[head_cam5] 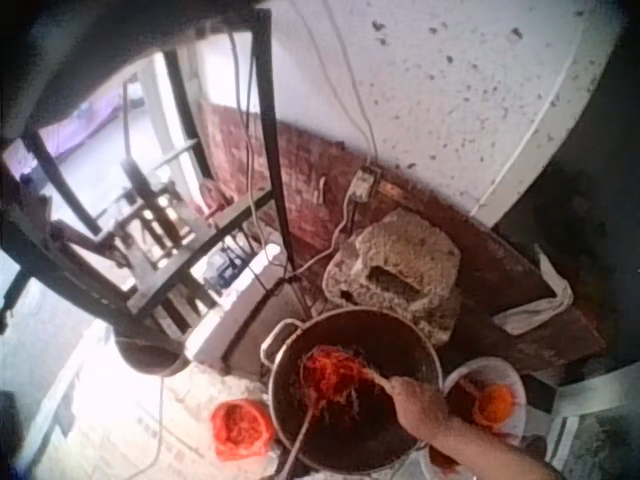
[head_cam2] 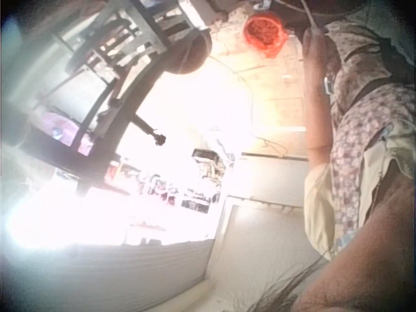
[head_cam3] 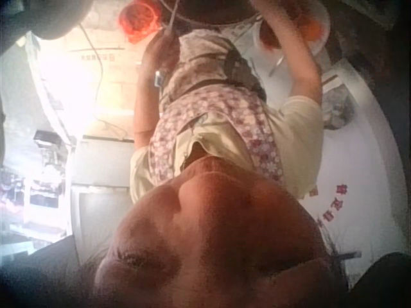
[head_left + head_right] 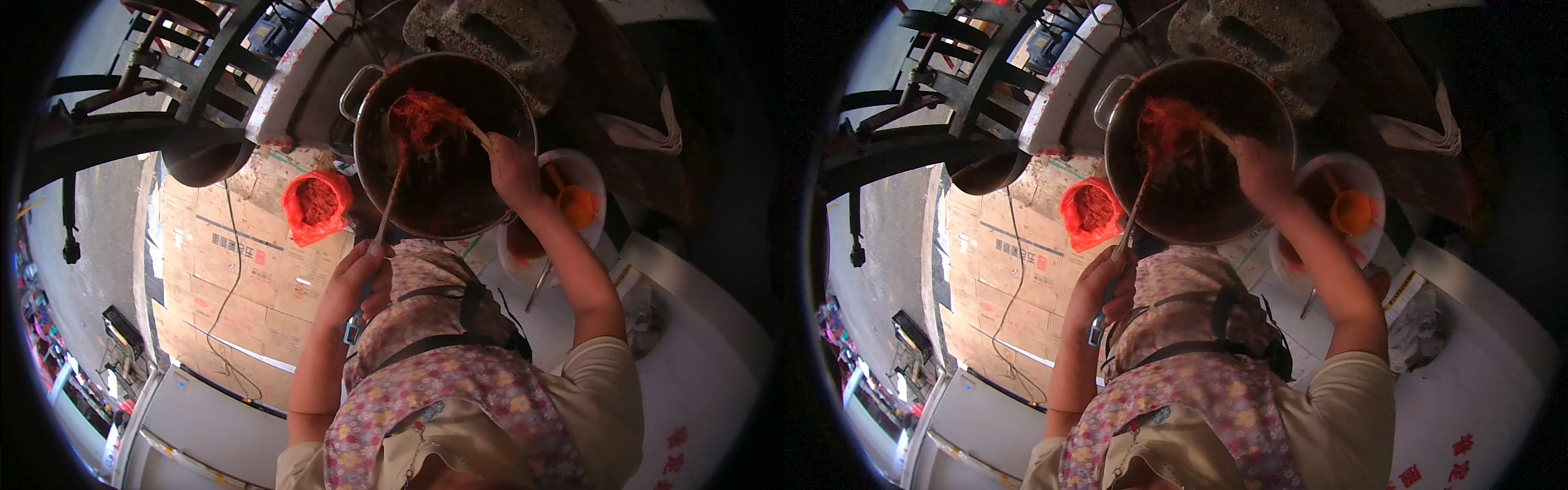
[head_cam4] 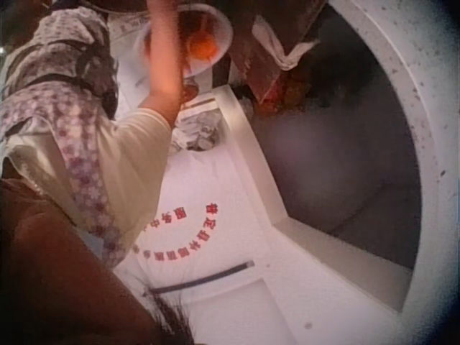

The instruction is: The person scoops a thick red paste from a large metal pot into a red plastic bucket using a ladle, then uses a wooden spatula to scrape the remaining paste from the pot into the bucket. The person repeats this process several times, transferring the paste between the two containers.

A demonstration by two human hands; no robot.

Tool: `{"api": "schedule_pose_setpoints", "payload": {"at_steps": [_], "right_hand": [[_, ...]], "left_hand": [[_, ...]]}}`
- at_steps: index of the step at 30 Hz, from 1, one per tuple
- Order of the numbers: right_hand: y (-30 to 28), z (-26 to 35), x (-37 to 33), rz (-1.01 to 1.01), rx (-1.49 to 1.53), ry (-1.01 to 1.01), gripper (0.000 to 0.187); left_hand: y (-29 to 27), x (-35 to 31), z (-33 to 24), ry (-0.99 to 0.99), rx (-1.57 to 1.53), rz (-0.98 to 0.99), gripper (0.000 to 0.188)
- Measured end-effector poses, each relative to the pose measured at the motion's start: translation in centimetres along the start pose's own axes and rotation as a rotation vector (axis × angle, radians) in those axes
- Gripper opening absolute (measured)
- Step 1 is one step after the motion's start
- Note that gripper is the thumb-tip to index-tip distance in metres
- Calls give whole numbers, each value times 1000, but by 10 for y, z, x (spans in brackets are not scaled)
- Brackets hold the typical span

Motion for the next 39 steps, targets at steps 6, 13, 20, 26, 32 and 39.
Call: {"api": "schedule_pose_setpoints", "payload": {"at_steps": [6,13,20,26,32,39], "right_hand": [[-16,-13,4,190,15,251,19],[49,-51,11,702,-172,283,14],[172,-108,36,1032,-228,119,31],[203,-106,22,915,-386,-141,33],[201,-68,10,915,-313,-190,32],[181,-46,-28,1438,70,-39,32]], "left_hand": [[-6,2,-3,27,73,-69,15],[-10,1,-12,83,95,-153,15],[-11,5,-12,68,104,-148,17],[-10,6,-12,64,114,-122,17],[-9,7,-11,58,99,-131,18],[-10,7,-12,72,122,-153,18]]}}
Point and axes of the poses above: each hand's wrist, its own x-axis towards the middle knuckle, its own y-axis out of the palm, z = x × y, the point moved 6 cm from there along x, towards the middle knuckle, and after that the axes turned 14 degrees about -y, right-handed, at the moved point
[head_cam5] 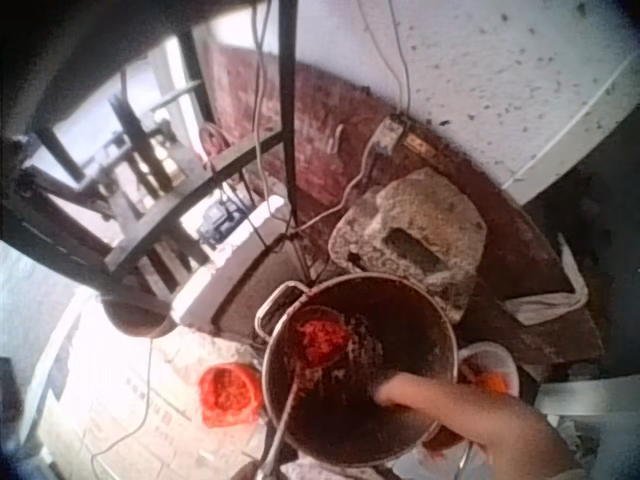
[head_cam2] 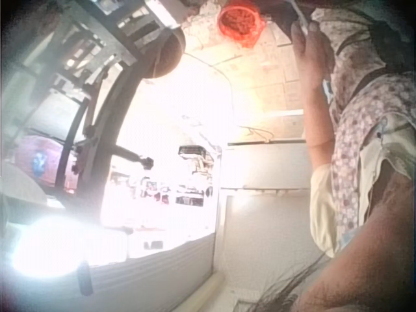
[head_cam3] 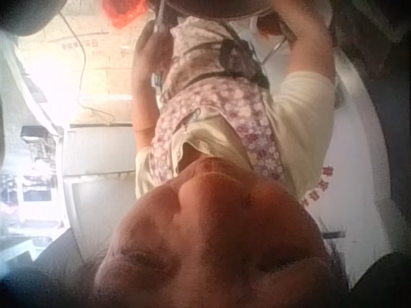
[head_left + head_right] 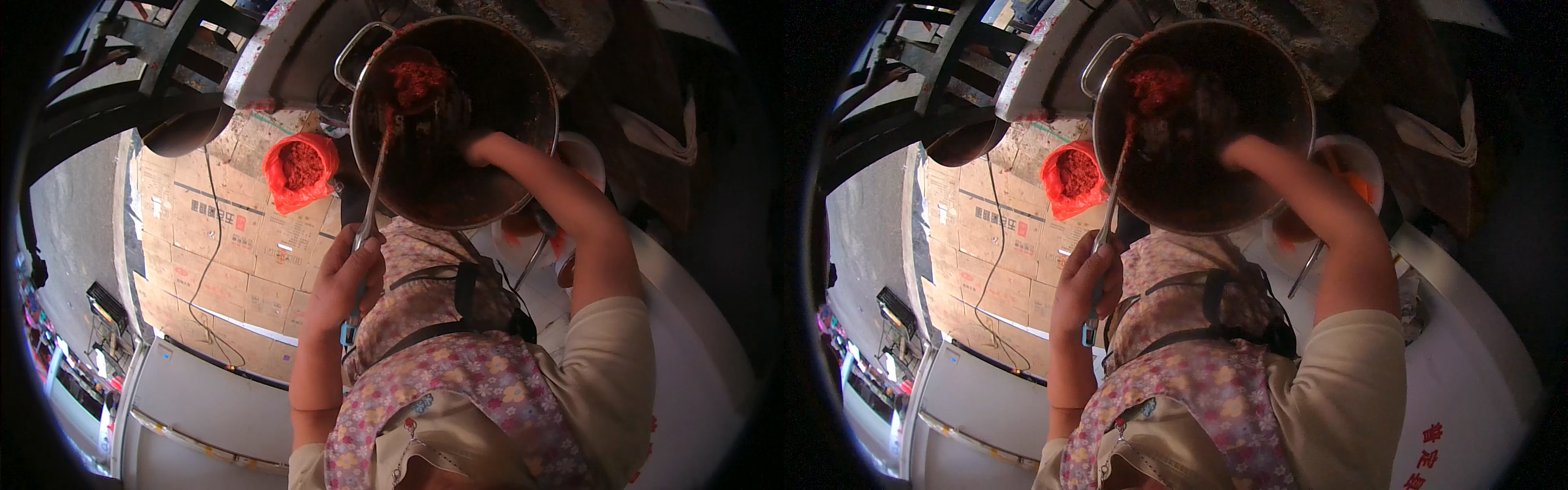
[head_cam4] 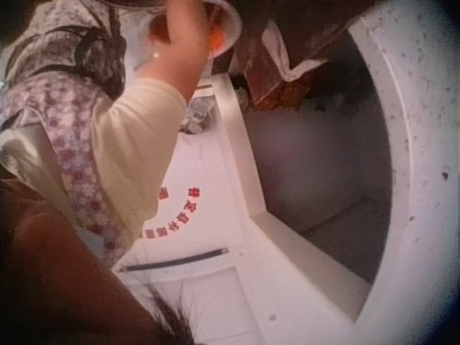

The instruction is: The person scoops a thick red paste from a large metal pot into a red plastic bucket using a ladle, then uses a wooden spatula to scrape the remaining paste from the pot into the bucket. The person repeats this process several times, transferring the paste between the two containers.

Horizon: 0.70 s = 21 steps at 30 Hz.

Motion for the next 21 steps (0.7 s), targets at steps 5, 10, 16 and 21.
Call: {"api": "schedule_pose_setpoints", "payload": {"at_steps": [5,10,16,21], "right_hand": [[9,0,-5,107,92,-20,29],[-2,10,-19,-49,212,-72,27],[1,38,-6,-19,197,-149,24],[-5,51,-46,-179,514,-250,29]], "left_hand": [[-2,-3,2,-2,5,-4,18],[-5,-4,4,-17,-8,-16,16],[-6,-3,4,-5,-13,9,16],[-5,-6,2,18,8,-1,16]]}}
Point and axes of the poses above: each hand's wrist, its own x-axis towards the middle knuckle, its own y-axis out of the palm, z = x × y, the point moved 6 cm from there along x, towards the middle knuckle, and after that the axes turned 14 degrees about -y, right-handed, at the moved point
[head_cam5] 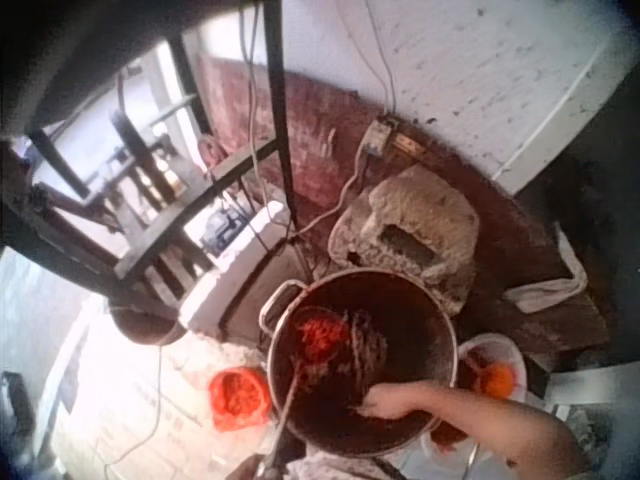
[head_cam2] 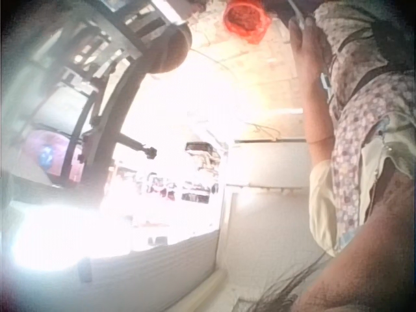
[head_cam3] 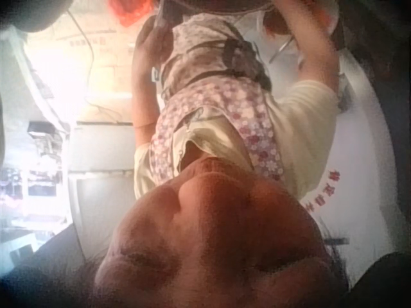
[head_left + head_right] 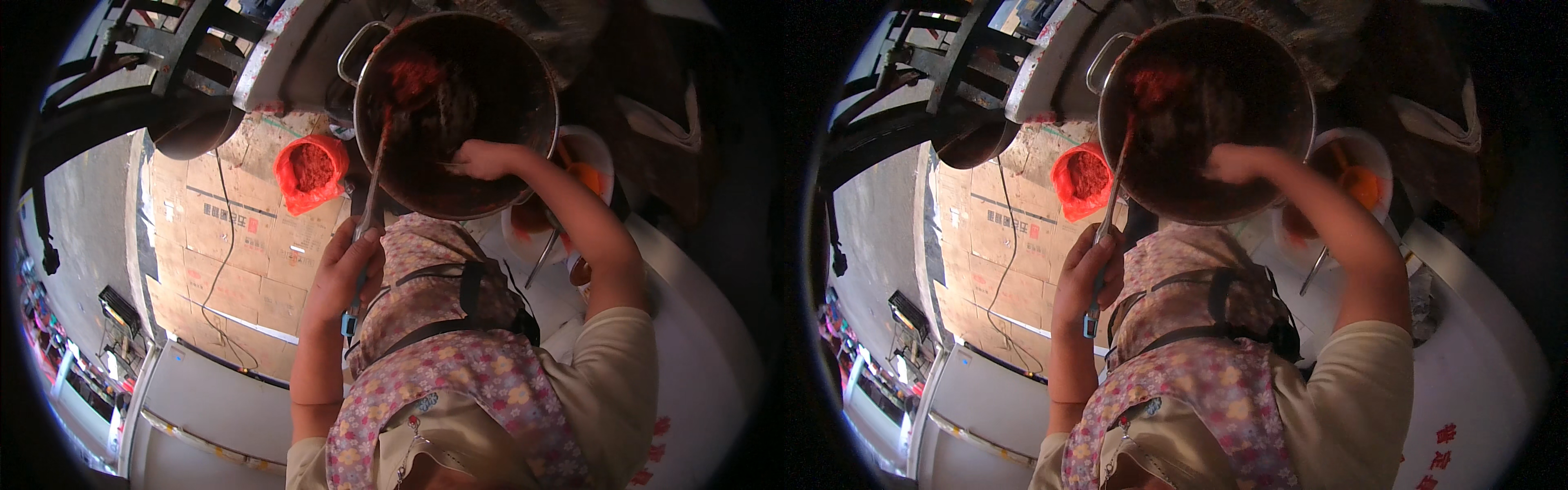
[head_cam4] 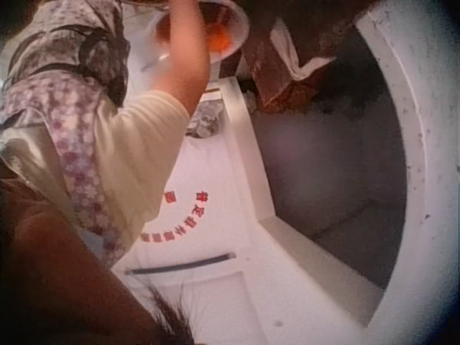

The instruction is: The person scoops a thick red paste from a large metal pot into a red plastic bucket using a ladle, then uses a wooden spatula to scrape the remaining paste from the pot into the bucket. The person repeats this process several times, transferring the paste between the two containers.

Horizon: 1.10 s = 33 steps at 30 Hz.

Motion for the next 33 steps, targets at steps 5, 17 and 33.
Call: {"api": "schedule_pose_setpoints", "payload": {"at_steps": [5,17,33], "right_hand": [[-3,42,-77,-110,435,47,31],[-34,120,-172,-1240,-29,-324,25],[-19,34,-127,-1239,790,-73,31]], "left_hand": [[3,-1,-3,-9,-15,-15,16],[10,-5,-5,-81,-103,75,15],[1,-3,2,-115,-112,60,14]]}}
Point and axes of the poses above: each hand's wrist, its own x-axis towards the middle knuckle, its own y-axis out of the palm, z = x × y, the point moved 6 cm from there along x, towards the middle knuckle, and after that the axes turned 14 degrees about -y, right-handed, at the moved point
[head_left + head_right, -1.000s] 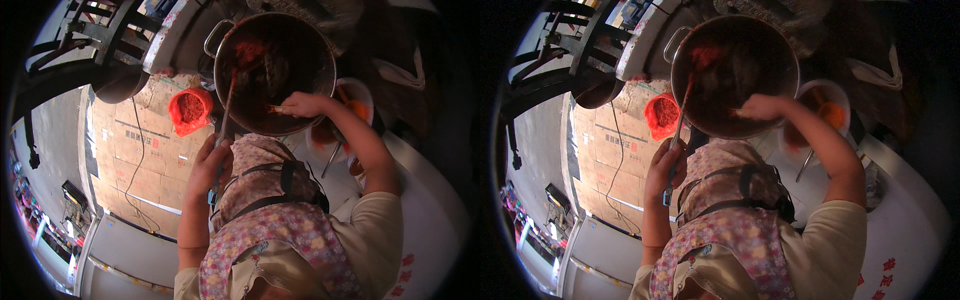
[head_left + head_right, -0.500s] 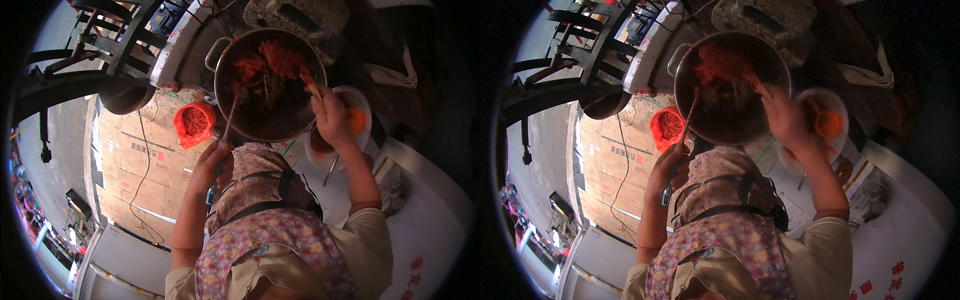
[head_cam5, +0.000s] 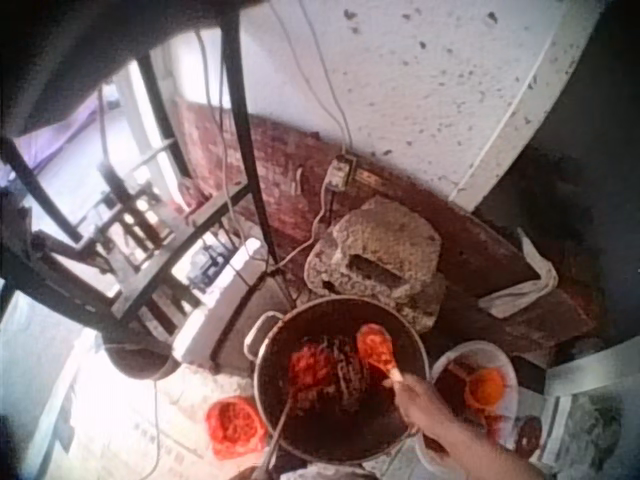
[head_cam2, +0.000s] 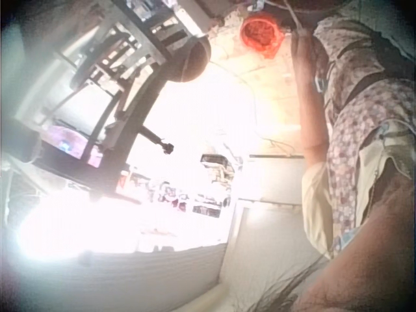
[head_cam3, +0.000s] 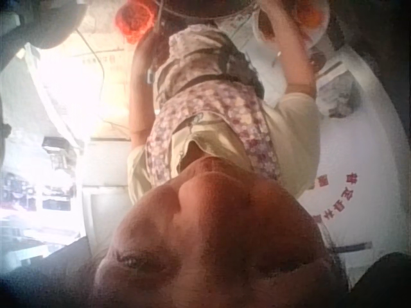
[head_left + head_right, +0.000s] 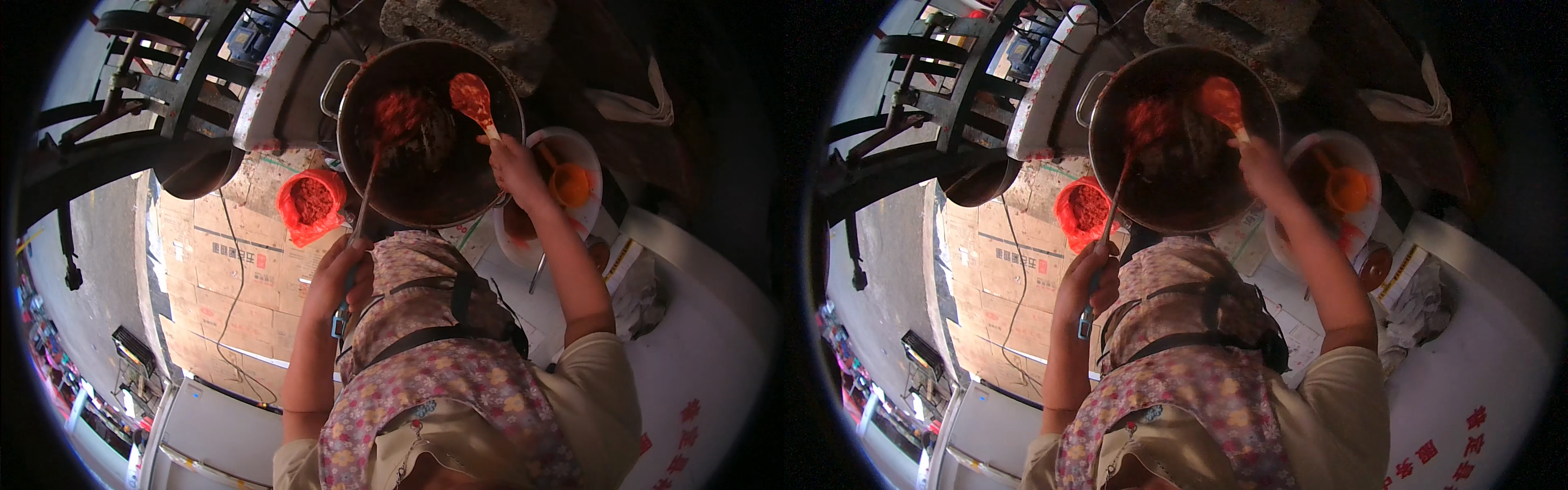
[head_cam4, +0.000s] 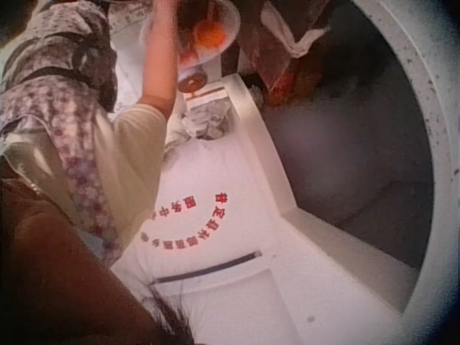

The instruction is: The person scoops a thick red paste from a large metal pot into a red plastic bucket using a ladle, then uses a wooden spatula to scrape the remaining paste from the pot into the bucket. The person repeats this process several times, transferring the paste between the two containers.

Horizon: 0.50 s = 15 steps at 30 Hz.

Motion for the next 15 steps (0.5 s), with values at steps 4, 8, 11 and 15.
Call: {"api": "schedule_pose_setpoints", "payload": {"at_steps": [4,8,11,15], "right_hand": [[11,-6,3,-115,963,435,34],[15,-7,35,-120,1118,292,31],[32,-31,83,-79,1237,313,29],[59,-122,161,-248,907,329,25]], "left_hand": [[-5,-7,4,-14,3,11,15],[-9,-14,5,6,28,-23,16],[-8,-15,6,5,12,-40,18],[-7,-12,4,33,21,-69,20]]}}
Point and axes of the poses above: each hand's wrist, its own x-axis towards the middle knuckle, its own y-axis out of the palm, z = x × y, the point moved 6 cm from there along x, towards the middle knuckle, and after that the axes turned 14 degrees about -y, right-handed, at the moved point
